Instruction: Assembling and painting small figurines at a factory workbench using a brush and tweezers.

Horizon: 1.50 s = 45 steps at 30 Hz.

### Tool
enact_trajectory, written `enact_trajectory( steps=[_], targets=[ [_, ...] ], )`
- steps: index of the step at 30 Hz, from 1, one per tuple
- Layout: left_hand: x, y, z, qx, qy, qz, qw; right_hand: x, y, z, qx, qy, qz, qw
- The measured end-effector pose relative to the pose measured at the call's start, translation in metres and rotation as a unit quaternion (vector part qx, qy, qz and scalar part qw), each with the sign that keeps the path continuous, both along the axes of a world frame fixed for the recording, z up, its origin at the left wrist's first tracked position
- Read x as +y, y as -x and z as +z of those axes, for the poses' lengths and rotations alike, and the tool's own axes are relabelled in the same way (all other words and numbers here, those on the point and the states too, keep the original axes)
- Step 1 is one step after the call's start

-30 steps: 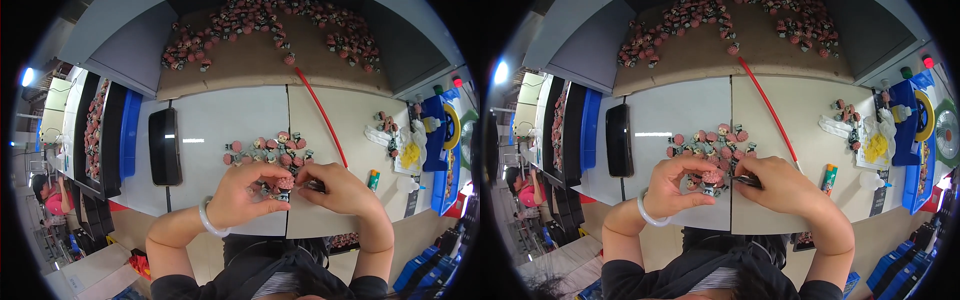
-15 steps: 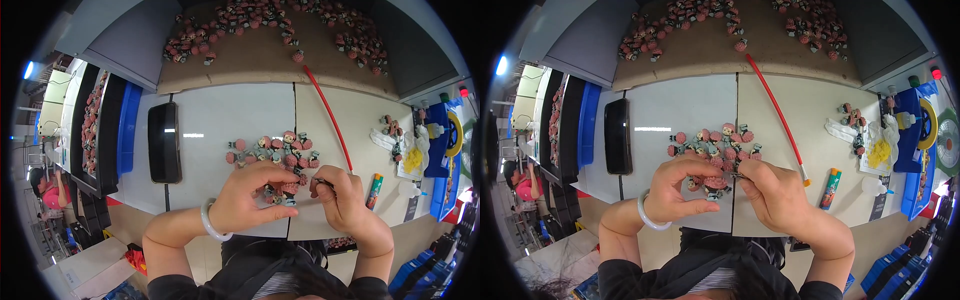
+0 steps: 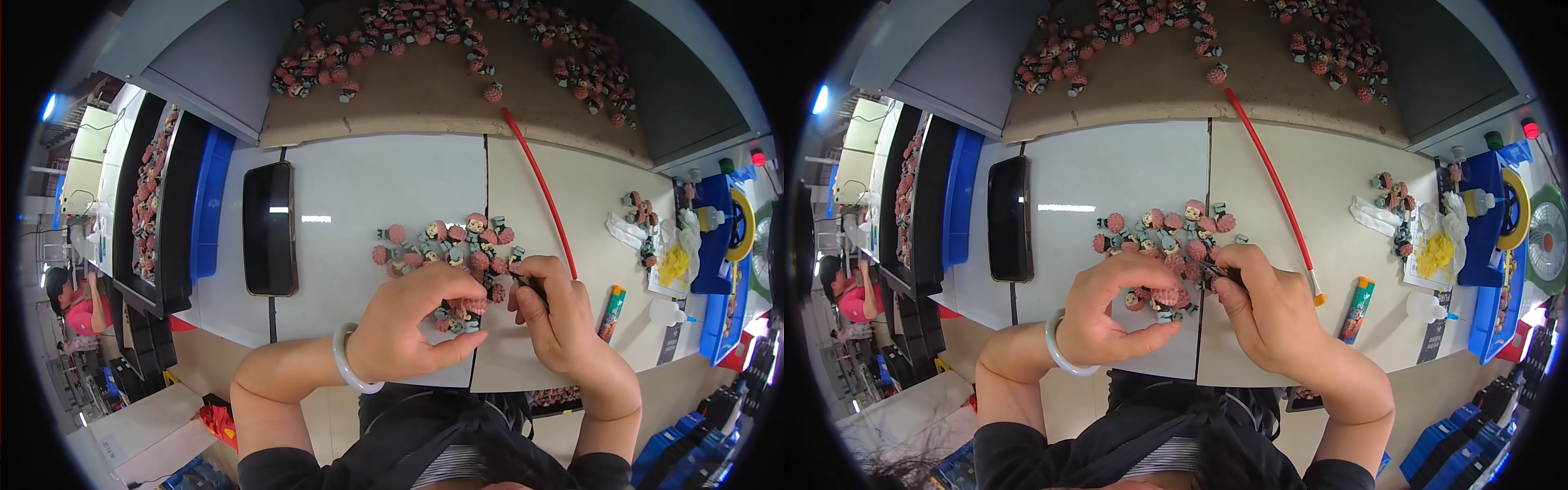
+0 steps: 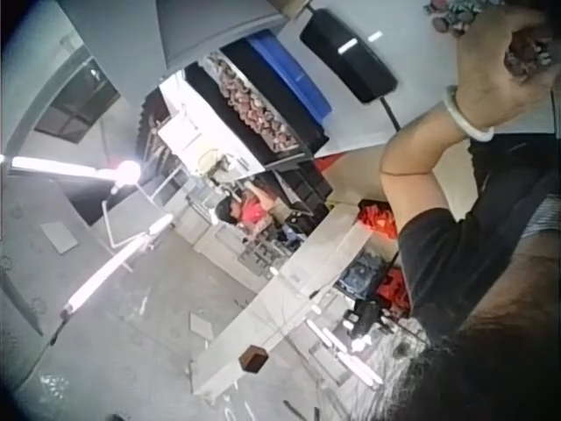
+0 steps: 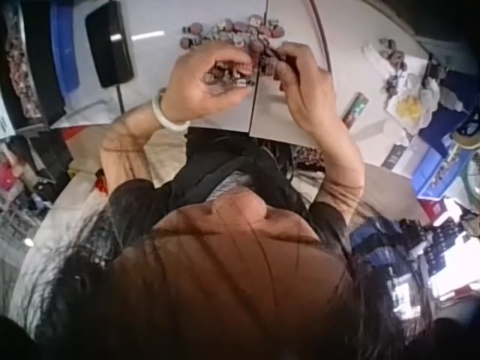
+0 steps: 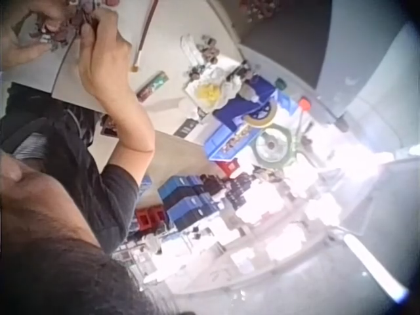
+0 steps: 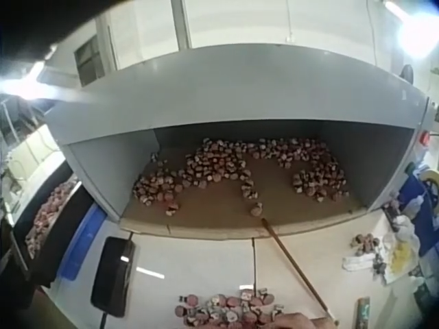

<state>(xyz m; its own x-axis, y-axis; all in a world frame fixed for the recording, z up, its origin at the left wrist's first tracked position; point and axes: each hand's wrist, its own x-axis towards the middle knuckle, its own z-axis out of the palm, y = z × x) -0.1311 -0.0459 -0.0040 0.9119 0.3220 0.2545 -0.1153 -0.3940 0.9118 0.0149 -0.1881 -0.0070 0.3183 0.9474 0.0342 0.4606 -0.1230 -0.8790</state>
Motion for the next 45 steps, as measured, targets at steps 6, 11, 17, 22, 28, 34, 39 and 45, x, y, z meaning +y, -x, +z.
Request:
enact_trajectory(
  steps=[6, 11, 17, 22, 28, 34, 39, 45],
  targets=[
    [-0.002, -0.002, -0.002, -0.037, -0.026, 0.01, 0.999, 0.0, 0.0, 0.0, -0.017, -0.006, 0.008, 1.0],
    [-0.001, -0.003, -0.002, -0.041, -0.036, 0.01, 0.998, 0.0, 0.001, 0.001, -0.028, -0.009, 0.015, 0.999],
    [0.001, -0.002, 0.001, -0.018, -0.039, -0.007, 0.999, 0.0, 0.004, 0.005, -0.069, -0.064, 0.023, 0.995],
    [0.001, -0.002, 0.001, -0.003, -0.013, -0.001, 1.0, 0.001, 0.005, 0.01, -0.179, -0.115, 0.071, 0.974],
    [0.002, 0.0, -0.01, -0.062, -0.049, 0.005, 0.997, 0.001, 0.008, 0.008, -0.23, -0.12, 0.074, 0.963],
    [0.0, 0.002, -0.008, -0.056, -0.051, 0.015, 0.997, 0.002, 0.009, 0.002, -0.256, -0.135, 0.05, 0.956],
    [0.001, 0.001, -0.009, -0.071, -0.062, 0.014, 0.995, 0.003, 0.01, 0.002, -0.258, -0.131, 0.041, 0.956],
    [0.0, 0.003, -0.006, -0.05, -0.082, 0.022, 0.995, 0.003, 0.012, 0.005, -0.205, -0.101, 0.064, 0.971]
  ],
)
